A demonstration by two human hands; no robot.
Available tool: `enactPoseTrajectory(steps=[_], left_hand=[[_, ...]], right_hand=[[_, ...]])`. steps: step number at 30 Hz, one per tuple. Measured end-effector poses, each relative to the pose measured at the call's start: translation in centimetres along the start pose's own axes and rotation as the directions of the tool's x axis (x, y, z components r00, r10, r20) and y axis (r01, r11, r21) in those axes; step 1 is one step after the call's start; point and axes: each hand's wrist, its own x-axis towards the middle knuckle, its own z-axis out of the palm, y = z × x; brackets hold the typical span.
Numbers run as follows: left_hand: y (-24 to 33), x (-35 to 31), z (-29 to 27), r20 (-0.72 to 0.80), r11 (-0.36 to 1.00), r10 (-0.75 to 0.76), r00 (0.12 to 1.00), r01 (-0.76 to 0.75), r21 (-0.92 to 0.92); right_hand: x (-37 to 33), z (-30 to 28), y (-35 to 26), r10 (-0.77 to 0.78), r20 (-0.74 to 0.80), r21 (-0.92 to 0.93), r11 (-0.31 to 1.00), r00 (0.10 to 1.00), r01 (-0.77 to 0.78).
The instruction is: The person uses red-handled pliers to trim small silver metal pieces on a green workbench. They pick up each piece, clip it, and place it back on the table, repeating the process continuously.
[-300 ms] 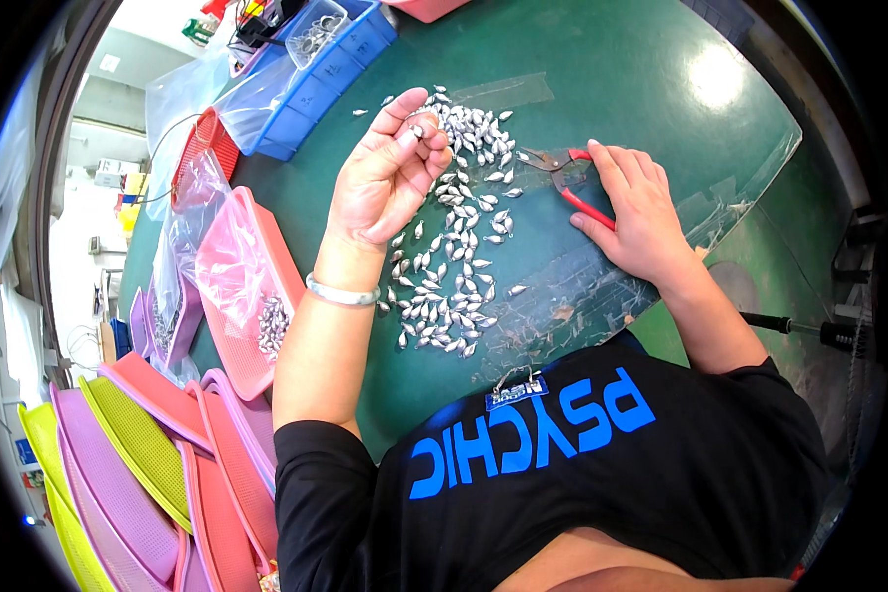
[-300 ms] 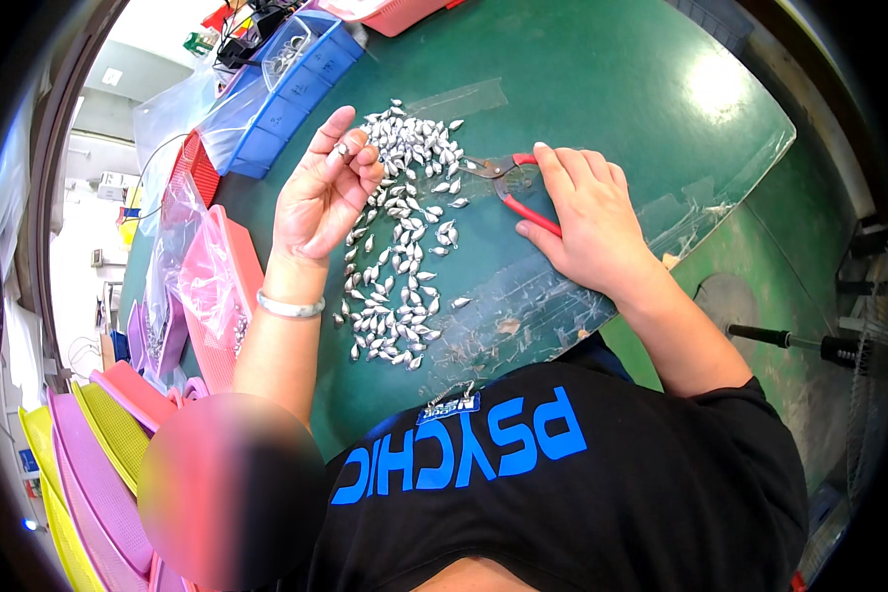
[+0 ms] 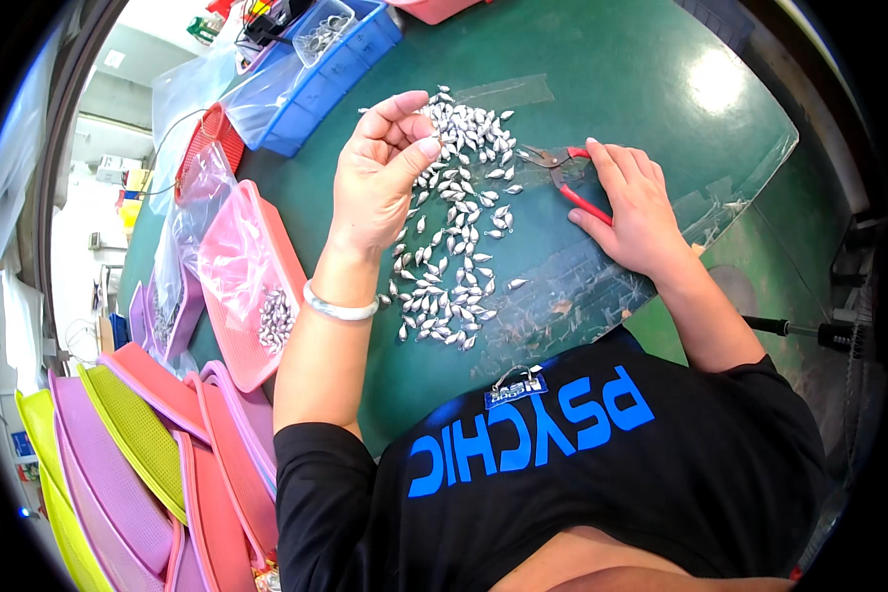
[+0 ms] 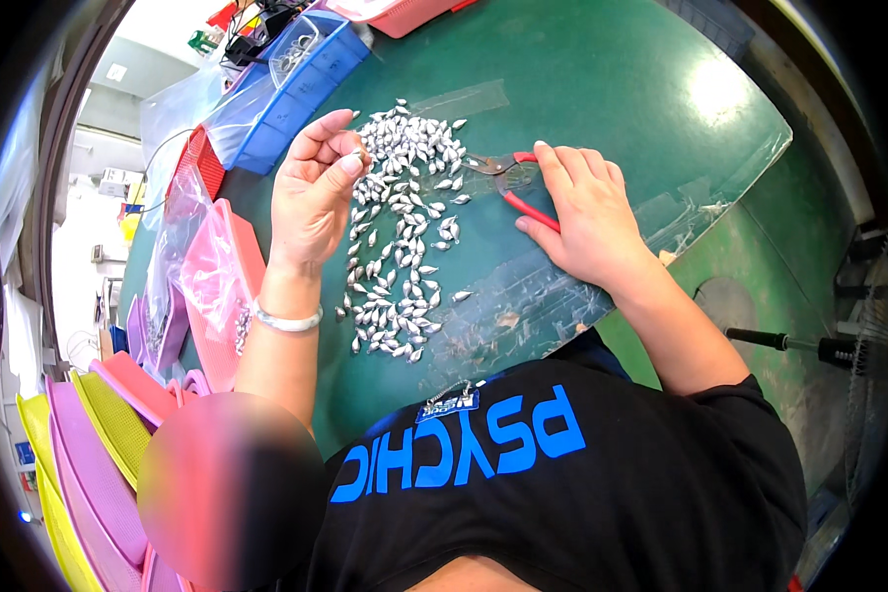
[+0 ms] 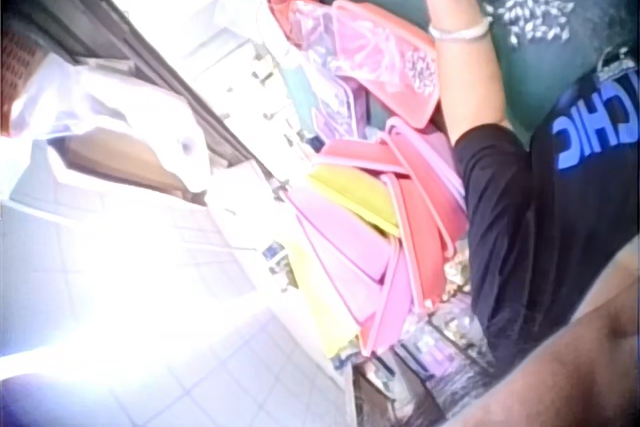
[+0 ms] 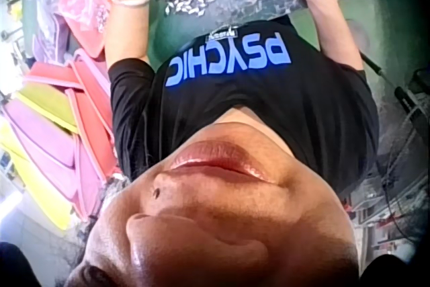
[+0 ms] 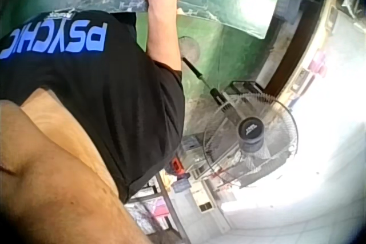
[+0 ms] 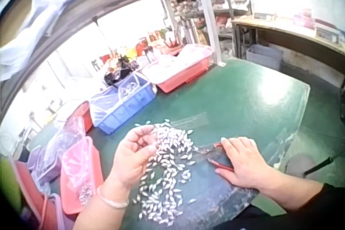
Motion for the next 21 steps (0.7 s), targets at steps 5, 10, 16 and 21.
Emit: enactPoseTrajectory(steps=[5,10,16,21], left_hand=[[0.7,-1.2,0.7,-0.028,0.997,0.042,0.999,-0.04,0.071],[1.4,-1.9,0.8,-0.036,0.986,0.079,0.996,-0.073,0.151],[1.8,-2.2,1.1,-0.017,0.939,0.159,0.987,-0.146,0.312],[1.2,-2.0,1.0,0.187,0.477,0.449,0.874,-0.411,0.776]], right_hand=[[-0.1,0.1,0.1,-0.009,-0.013,-0.008,1.0,1.0,0.009],[0.0,0.0,-0.1,0.0,-0.001,-0.013,1.0,1.0,0.0],[-0.1,-0.1,0.0,0.032,0.06,0.006,0.999,0.998,-0.032],[-0.1,-0.1,0.0,0.032,0.06,0.012,0.999,0.998,-0.033]])
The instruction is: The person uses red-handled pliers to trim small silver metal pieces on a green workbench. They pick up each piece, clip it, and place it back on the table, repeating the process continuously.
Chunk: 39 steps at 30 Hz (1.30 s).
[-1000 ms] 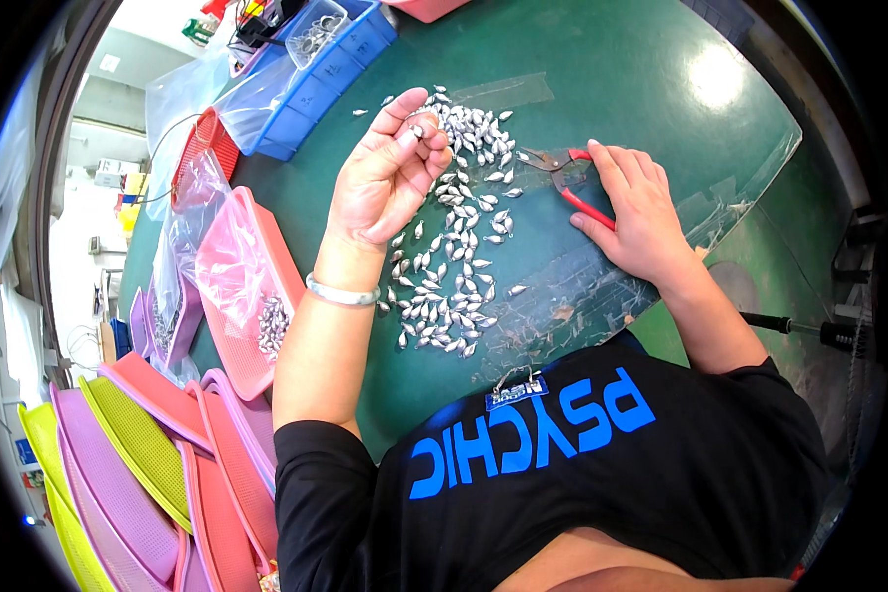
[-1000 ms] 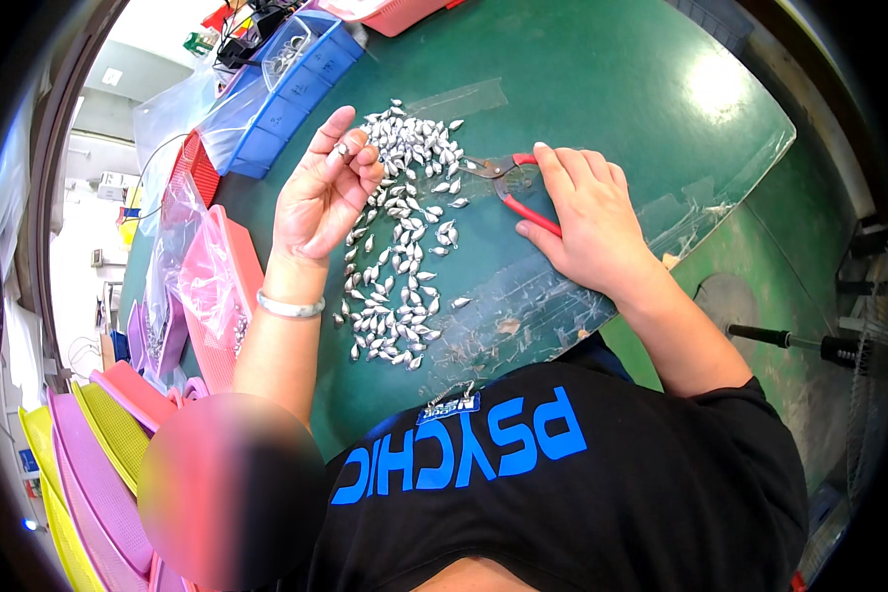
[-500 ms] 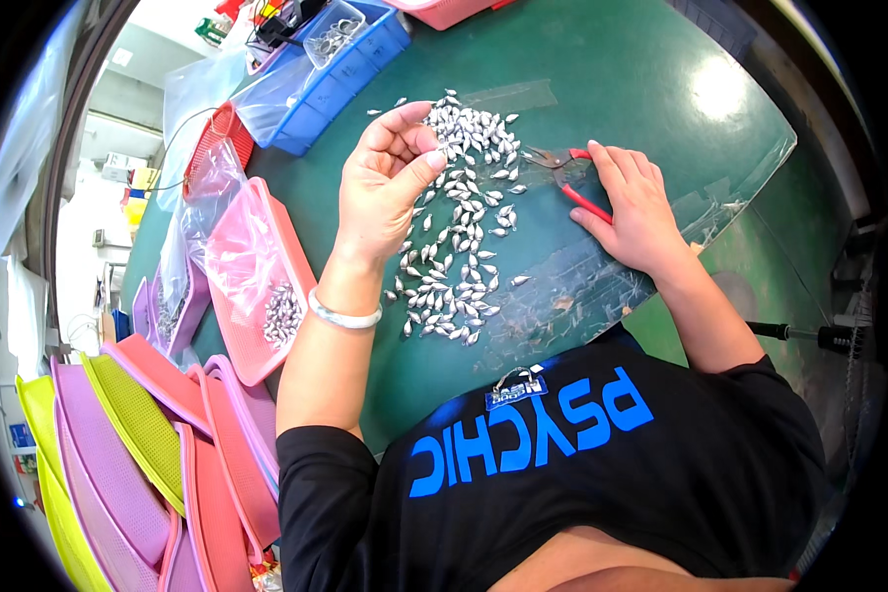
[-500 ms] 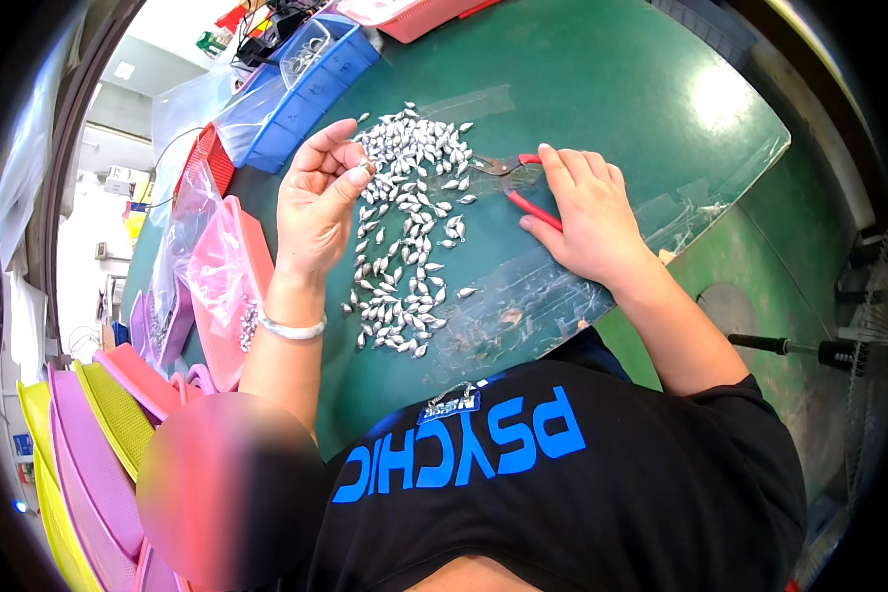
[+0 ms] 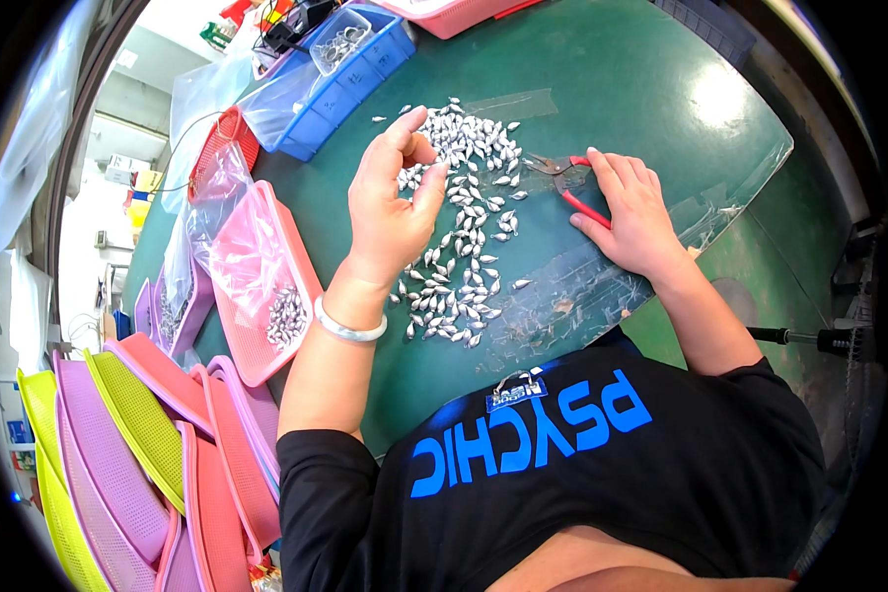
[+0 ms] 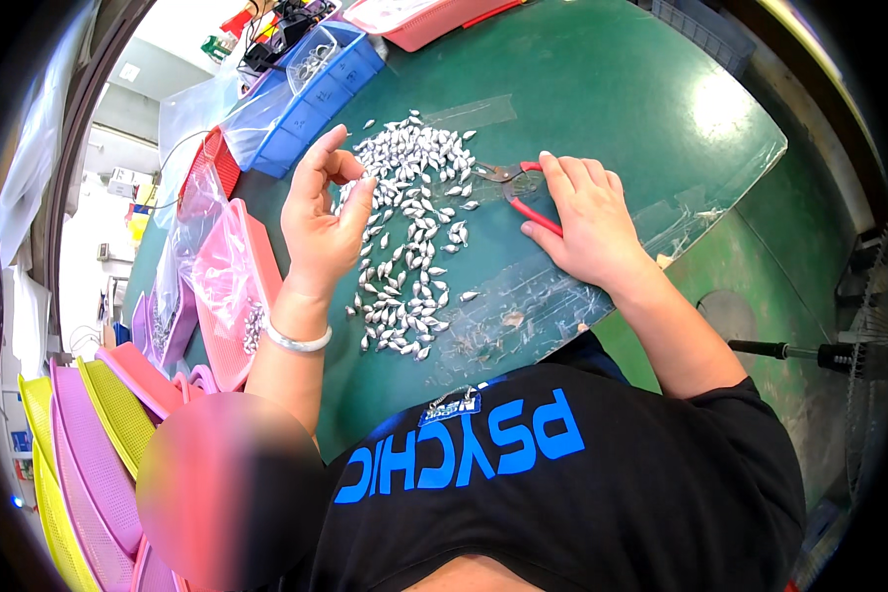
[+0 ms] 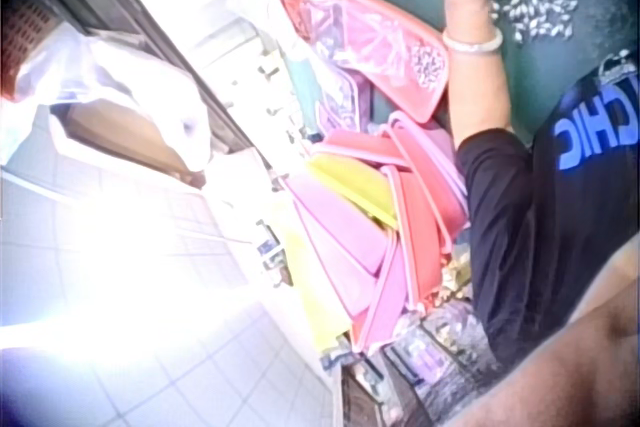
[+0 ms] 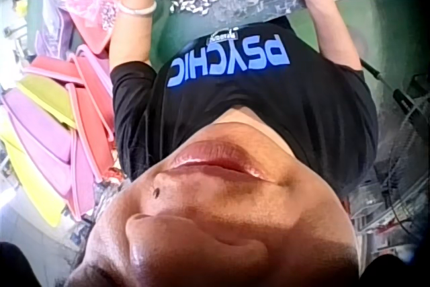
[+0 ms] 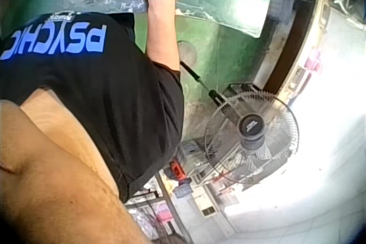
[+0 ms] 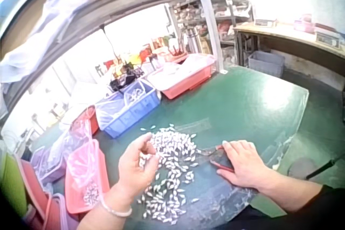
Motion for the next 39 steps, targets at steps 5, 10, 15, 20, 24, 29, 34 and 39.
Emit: enactPoseTrajectory(steps=[5,10,15,20,24,29,34,39], left_hand=[[0.5,0.1,0.2,-0.036,0.963,0.113,0.993,-0.101,0.248],[1.0,0.0,0.2,-0.035,0.965,0.101,0.994,-0.089,0.248],[2.1,-0.7,0.3,0.008,0.688,-0.532,0.847,0.437,-0.58],[1.6,-2.2,-0.2,0.331,0.01,-0.692,0.641,0.467,-0.884],[2.2,-2.9,0.0,0.332,-0.104,-0.752,0.569,0.394,-0.913],[2.4,-3.6,0.1,0.294,-0.094,-0.807,0.512,0.38,-0.92],[2.9,-4.1,-0.2,0.286,-0.116,-0.809,0.513,0.337,-0.934],[3.0,-4.5,-0.4,0.281,-0.098,-0.804,0.524,0.349,-0.932]], right_hand=[[0.0,0.1,0.1,-0.007,-0.01,-0.011,1.0,1.0,0.007],[-0.1,0.2,0.2,-0.013,-0.018,-0.019,1.0,1.0,0.013],[-0.1,0.4,0.2,-0.03,-0.042,-0.031,0.999,0.999,0.029],[-0.2,0.6,0.4,-0.034,-0.052,-0.041,0.999,0.998,0.032],[-0.1,0.7,0.3,-0.051,-0.081,-0.069,0.997,0.995,0.045],[-0.2,0.8,0.3,-0.042,-0.064,-0.073,0.997,0.997,0.037],[-0.2,0.8,0.3,-0.023,-0.047,-0.067,0.998,0.999,0.02],[-0.2,0.6,0.1,-0.013,-0.043,-0.073,0.997,0.999,0.01]])
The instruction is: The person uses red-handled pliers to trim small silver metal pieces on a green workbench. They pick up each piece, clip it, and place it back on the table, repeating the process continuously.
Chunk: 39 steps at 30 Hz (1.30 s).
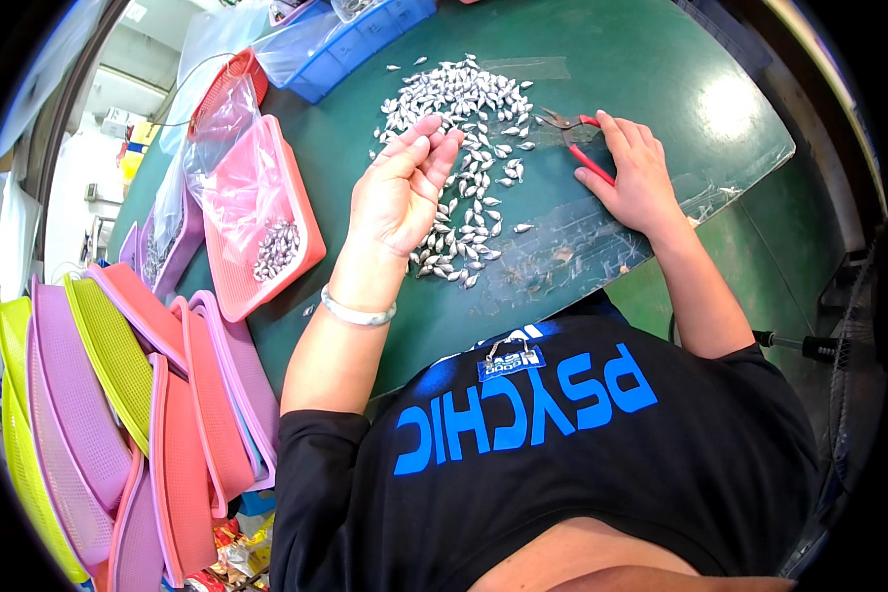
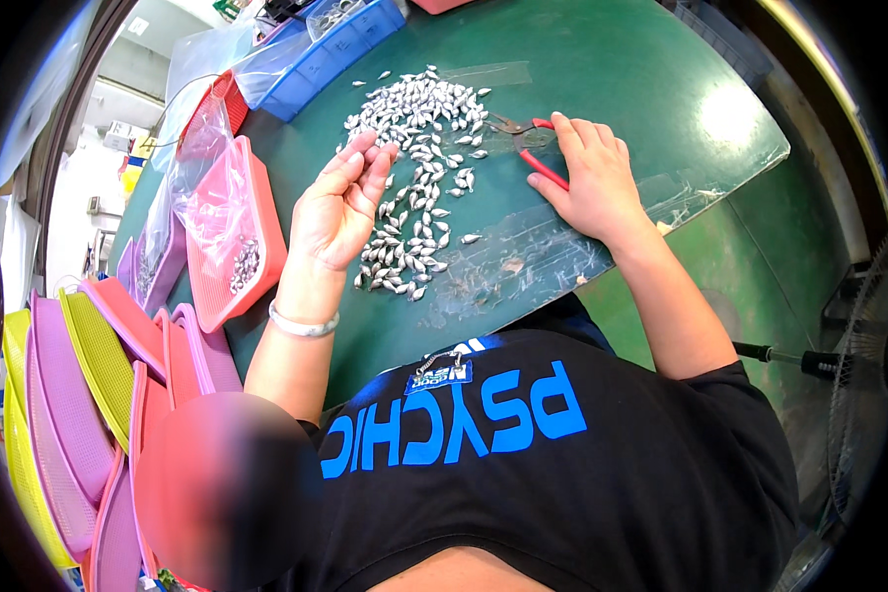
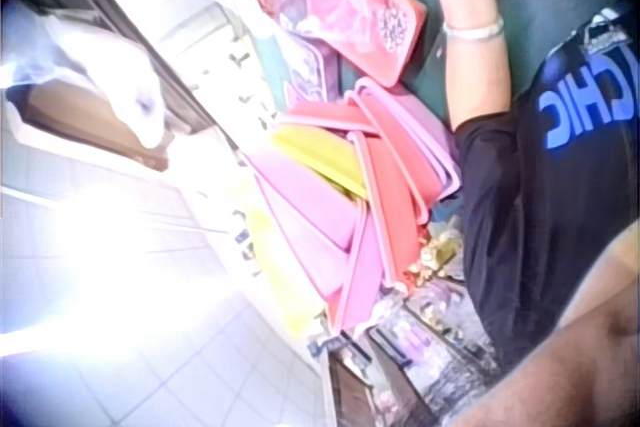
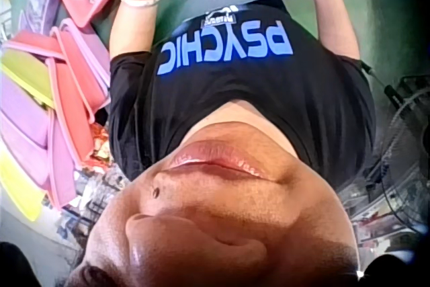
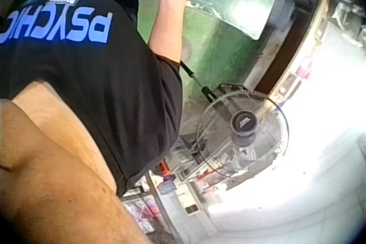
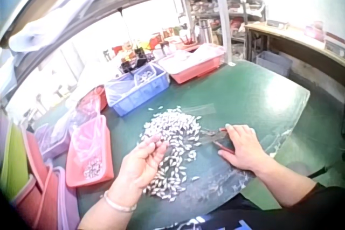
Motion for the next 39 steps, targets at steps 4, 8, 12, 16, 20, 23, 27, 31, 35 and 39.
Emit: enactPoseTrajectory(steps=[4,8,12,16,20,23,27,31,35,39], left_hand=[[0.0,0.6,-1.0,-0.032,0.979,0.084,0.996,-0.077,0.186],[0.3,1.5,-2.5,-0.06,0.816,0.242,0.969,-0.169,0.553],[0.3,2.0,-3.1,-0.037,0.428,0.291,0.956,-0.095,0.899],[-0.5,3.4,-4.2,0.268,-0.082,0.39,0.881,-0.257,0.963],[-1.1,4.1,-3.7,0.313,-0.266,0.337,0.888,-0.23,0.936],[-1.4,4.6,-3.3,0.305,-0.363,0.301,0.903,-0.187,0.913],[-1.9,4.9,-2.7,0.258,-0.394,0.288,0.922,-0.131,0.91],[-2.1,5.5,-3.2,0.307,-0.397,0.313,0.899,-0.17,0.902],[-2.0,5.5,-4.2,0.384,-0.308,0.349,0.855,-0.282,0.909],[-1.8,4.3,-3.6,0.382,-0.061,0.378,0.844,-0.389,0.919]], right_hand=[[0.0,0.1,0.1,-0.026,-0.033,-0.02,0.999,0.999,0.025],[0.0,0.3,0.2,-0.041,-0.044,-0.023,0.999,0.998,0.04],[0.0,0.3,0.2,-0.016,-0.017,-0.014,1.0,1.0,0.016],[0.0,0.1,0.2,-0.002,0.002,0.002,1.0,1.0,0.002],[0.1,0.1,0.2,-0.012,-0.011,-0.007,1.0,1.0,0.012],[0.1,0.0,0.1,-0.019,-0.019,-0.005,1.0,1.0,0.019],[0.1,-0.1,0.1,-0.017,-0.014,0.0,1.0,1.0,0.017],[0.1,0.1,0.3,-0.033,-0.031,-0.003,0.999,0.999,0.032],[0.1,0.2,0.3,-0.041,-0.038,0.0,0.999,0.998,0.041],[0.1,0.2,0.2,-0.04,-0.039,-0.001,0.999,0.998,0.04]])
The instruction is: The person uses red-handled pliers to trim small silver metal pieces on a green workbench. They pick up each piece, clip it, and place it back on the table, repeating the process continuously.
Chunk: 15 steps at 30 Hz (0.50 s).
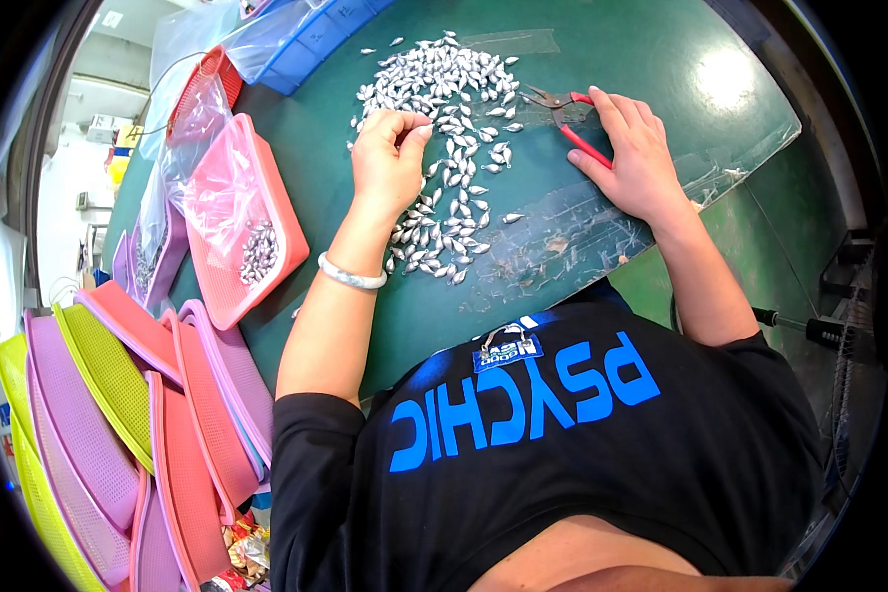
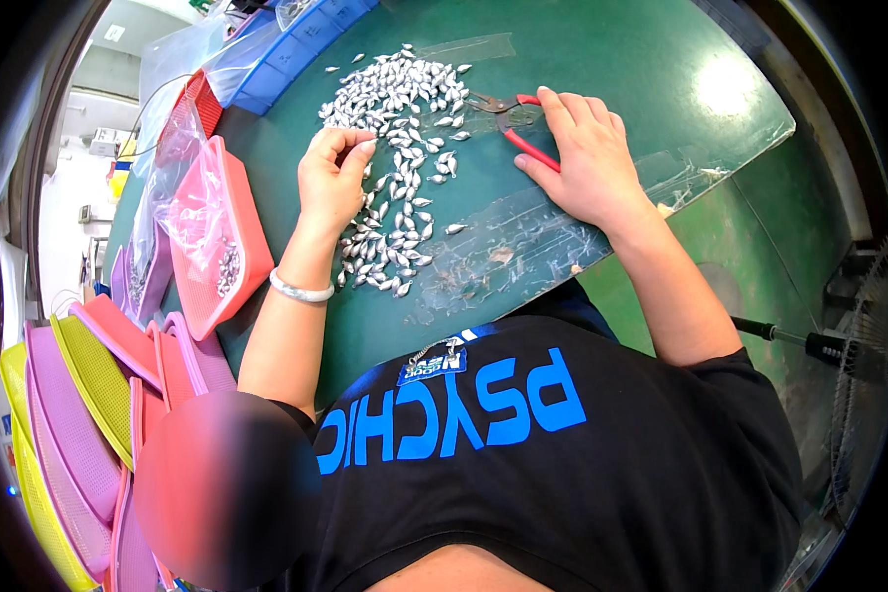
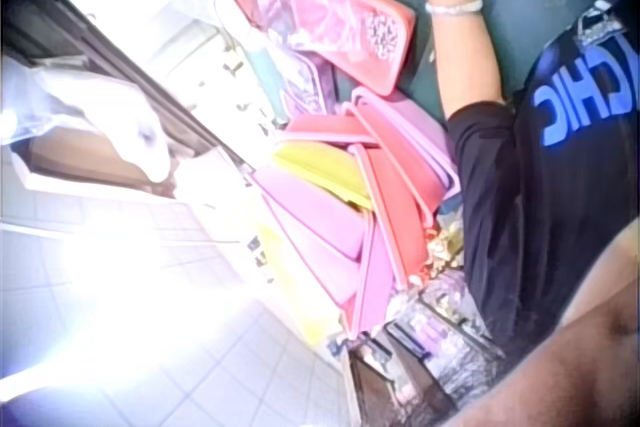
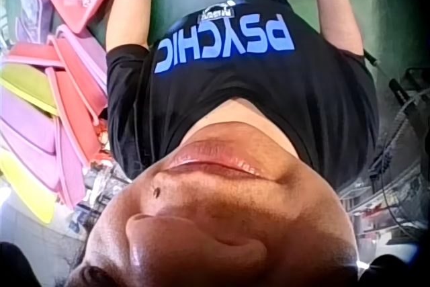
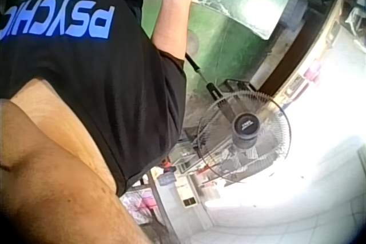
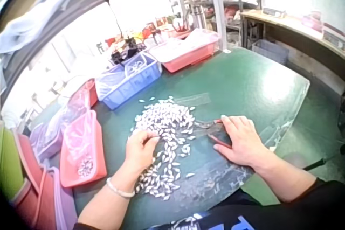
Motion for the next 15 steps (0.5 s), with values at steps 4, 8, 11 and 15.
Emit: enactPoseTrajectory(steps=[4,8,11,15], left_hand=[[0.3,-0.6,-0.5,0.054,0.961,-0.066,0.996,0.077,-0.265],[1.3,-1.1,-1.2,0.191,0.793,-0.168,0.967,0.248,-0.557],[1.1,-1.5,-1.7,0.302,0.577,-0.195,0.933,0.358,-0.734],[1.7,-2.2,-2.4,0.372,0.316,-0.19,0.908,0.416,-0.853]], right_hand=[[0.0,0.0,0.1,0.0,0.001,-0.007,1.0,1.0,0.0],[0.0,-0.1,-0.2,0.014,0.014,-0.007,1.0,1.0,-0.014],[0.0,-0.1,-0.1,0.023,0.026,-0.007,1.0,0.999,-0.023],[0.0,0.0,-0.1,0.028,0.033,-0.014,1.0,0.999,-0.028]])
